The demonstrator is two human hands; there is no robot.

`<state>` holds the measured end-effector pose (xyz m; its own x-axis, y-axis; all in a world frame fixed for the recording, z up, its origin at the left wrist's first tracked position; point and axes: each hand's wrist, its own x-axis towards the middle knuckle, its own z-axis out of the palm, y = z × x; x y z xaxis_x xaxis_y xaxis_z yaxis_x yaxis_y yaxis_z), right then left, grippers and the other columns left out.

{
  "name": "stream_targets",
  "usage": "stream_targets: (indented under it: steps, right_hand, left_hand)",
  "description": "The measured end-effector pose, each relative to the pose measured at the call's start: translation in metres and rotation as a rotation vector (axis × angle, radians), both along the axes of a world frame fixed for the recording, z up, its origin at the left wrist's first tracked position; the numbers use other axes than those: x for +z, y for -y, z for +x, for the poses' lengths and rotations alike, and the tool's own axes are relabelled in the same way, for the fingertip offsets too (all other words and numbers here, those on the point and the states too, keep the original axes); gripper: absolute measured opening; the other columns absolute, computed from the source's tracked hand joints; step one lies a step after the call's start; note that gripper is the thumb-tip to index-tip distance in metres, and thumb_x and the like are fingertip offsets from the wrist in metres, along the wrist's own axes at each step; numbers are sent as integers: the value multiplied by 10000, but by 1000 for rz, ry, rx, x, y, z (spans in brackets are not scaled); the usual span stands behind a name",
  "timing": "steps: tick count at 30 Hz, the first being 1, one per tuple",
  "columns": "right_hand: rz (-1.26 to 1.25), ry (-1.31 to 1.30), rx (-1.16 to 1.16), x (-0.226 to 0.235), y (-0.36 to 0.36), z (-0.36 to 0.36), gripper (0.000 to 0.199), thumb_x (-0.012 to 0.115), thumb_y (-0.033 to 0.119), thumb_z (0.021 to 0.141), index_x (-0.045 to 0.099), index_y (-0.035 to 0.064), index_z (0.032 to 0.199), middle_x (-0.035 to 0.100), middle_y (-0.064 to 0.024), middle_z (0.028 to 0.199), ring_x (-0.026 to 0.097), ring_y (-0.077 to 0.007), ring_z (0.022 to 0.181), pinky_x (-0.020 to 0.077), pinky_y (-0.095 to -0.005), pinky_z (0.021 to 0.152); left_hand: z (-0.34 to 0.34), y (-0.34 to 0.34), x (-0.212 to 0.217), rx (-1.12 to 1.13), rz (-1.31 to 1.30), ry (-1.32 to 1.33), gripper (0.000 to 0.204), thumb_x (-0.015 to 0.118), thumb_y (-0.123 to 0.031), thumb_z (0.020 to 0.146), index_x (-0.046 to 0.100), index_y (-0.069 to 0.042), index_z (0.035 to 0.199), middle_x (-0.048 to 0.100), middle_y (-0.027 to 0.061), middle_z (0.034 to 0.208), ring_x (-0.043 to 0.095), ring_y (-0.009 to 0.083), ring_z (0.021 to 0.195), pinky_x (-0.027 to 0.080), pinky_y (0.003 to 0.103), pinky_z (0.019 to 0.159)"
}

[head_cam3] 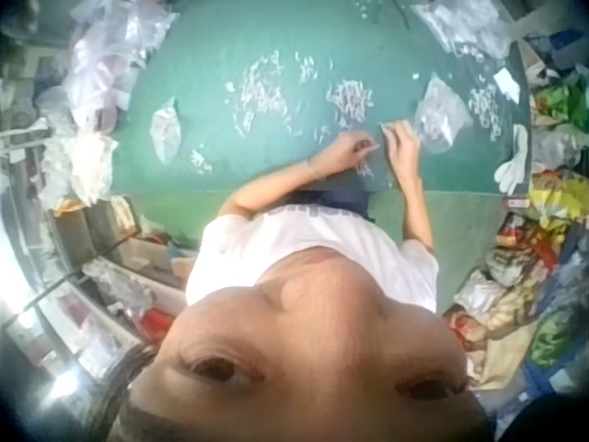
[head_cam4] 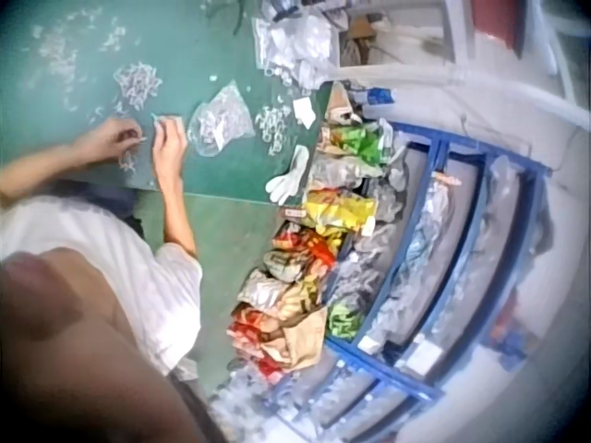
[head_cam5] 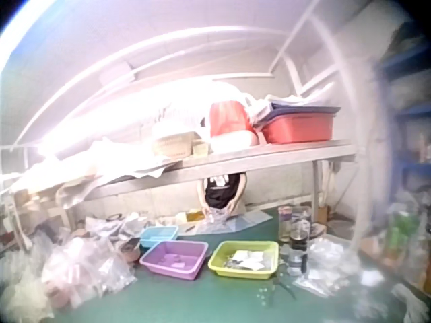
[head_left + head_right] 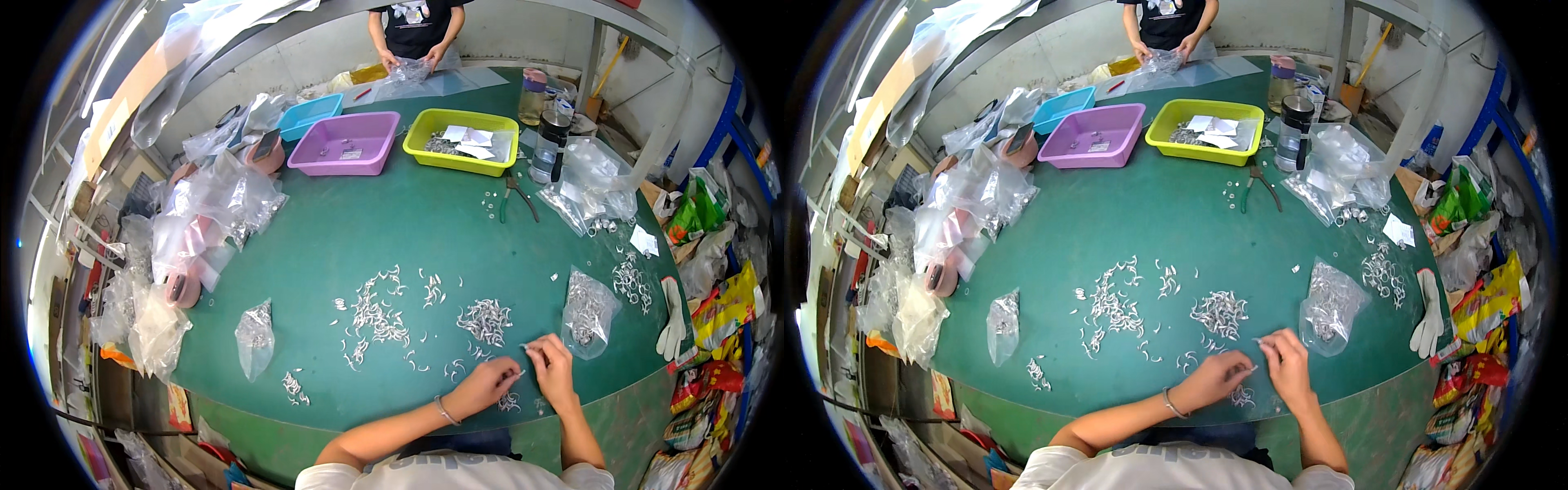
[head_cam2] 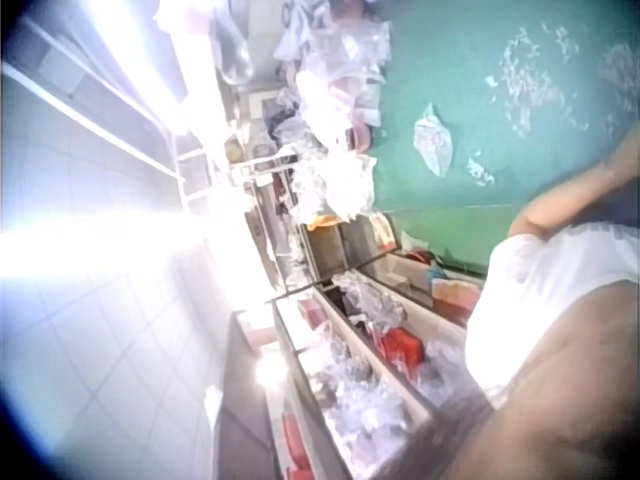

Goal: The person sorts through a pile of small metal pieces on a green workbench, gathers them by hand, and puts them into a plastic bag. They also move a yellow bin containing metal components and handle paper labels.

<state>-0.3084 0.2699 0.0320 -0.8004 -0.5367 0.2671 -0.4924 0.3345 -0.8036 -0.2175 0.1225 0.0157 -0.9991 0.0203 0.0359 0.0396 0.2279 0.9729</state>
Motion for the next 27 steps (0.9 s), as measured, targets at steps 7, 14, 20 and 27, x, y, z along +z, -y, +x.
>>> stream_targets:
  steps: [7, 14, 20, 27]
  right_hand:
    - [-95, -74, 215, 22, 28, 23, 139, 654, -48, 772, 634, -2, 901, 587, -116, 840, 595, -257, 702, 496, -335, 611]
    - [-12, -71, 363, 11, 41, 25, 226, 639, -66, 750, 627, -9, 969, 581, -120, 892, 595, -287, 765, 501, -363, 646]
    - [29, -166, 446, 12, 48, 18, 203, 664, -47, 732, 642, -5, 930, 593, -111, 909, 583, -267, 769, 490, -348, 657]
    - [16, -82, 249, 17, 30, 24, 286, 727, 16, 682, 653, 21, 959, 599, -101, 988, 551, -291, 861, 459, -372, 761]
  left_hand:
    - [11, 34, -1, 125, 841, 351, 167, 552, -47, 924, 538, 27, 1073, 609, 81, 989, 620, 133, 905, 525, 266, 814]
    - [24, 45, -11, 96, 1117, 386, 292, 433, -107, 972, 501, 68, 1196, 558, 141, 1154, 573, 190, 1066, 483, 351, 939]
    - [24, 60, -15, 53, 1350, 433, 360, 421, -154, 980, 487, 99, 1228, 559, 154, 1194, 565, 223, 1096, 451, 375, 979]
    - [28, 75, -6, 113, 1218, 496, 284, 433, -142, 988, 541, 16, 1198, 572, 24, 940, 535, 84, 817, 451, 219, 747]
